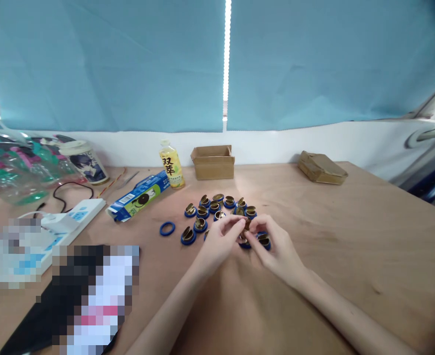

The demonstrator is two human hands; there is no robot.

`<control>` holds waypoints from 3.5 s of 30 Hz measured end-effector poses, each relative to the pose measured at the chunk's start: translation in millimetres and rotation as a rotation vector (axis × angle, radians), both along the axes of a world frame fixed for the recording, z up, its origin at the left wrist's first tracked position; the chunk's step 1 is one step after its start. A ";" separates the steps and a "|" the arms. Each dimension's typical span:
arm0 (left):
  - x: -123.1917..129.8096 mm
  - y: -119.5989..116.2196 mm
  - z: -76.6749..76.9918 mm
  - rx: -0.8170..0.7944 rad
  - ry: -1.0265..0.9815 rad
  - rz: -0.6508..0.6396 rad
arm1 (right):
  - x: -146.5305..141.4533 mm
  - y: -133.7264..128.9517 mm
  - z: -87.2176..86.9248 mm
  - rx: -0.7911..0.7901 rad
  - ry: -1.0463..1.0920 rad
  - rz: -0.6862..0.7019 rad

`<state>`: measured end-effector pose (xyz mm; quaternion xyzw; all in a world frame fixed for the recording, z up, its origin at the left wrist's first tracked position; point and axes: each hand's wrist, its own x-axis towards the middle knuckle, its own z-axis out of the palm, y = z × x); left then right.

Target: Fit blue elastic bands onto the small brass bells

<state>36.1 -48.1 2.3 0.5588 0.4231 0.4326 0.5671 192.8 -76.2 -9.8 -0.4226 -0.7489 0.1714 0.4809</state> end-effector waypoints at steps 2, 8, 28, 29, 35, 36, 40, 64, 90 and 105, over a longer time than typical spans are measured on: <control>0.8 0.6 -2.4 0.000 -0.050 0.038 | 0.5 0.5 2.6 0.035 -0.015 -0.037; 1.8 0.0 -7.4 0.021 -0.080 0.025 | 1.2 0.2 4.1 -0.095 -0.127 -0.013; 1.5 -3.4 0.0 0.034 -0.051 -0.019 | 1.9 2.5 -1.1 -0.187 -0.110 0.071; 1.0 -2.7 0.1 0.023 -0.061 -0.009 | 1.9 1.4 -0.1 -0.193 -0.084 0.081; -4.9 1.6 0.9 -0.143 -0.280 0.027 | 4.8 -1.1 1.6 -0.281 0.134 0.012; -5.7 1.4 1.7 -0.171 -0.321 0.028 | 5.6 -0.2 0.9 -0.295 0.160 -0.009; -6.7 -0.1 4.5 -0.233 -0.404 0.022 | 8.2 4.4 -2.1 -0.311 0.222 -0.068; -127.7 63.6 -35.4 0.175 1.165 0.733 | 11.7 10.2 -1.6 -0.272 0.155 -0.137; -26.3 12.0 -5.5 0.363 0.246 0.009 | -4.2 1.7 -9.4 -0.197 0.021 0.120; -25.3 16.3 -12.4 0.260 0.125 -0.006 | -10.3 13.5 -9.8 -0.787 0.879 0.387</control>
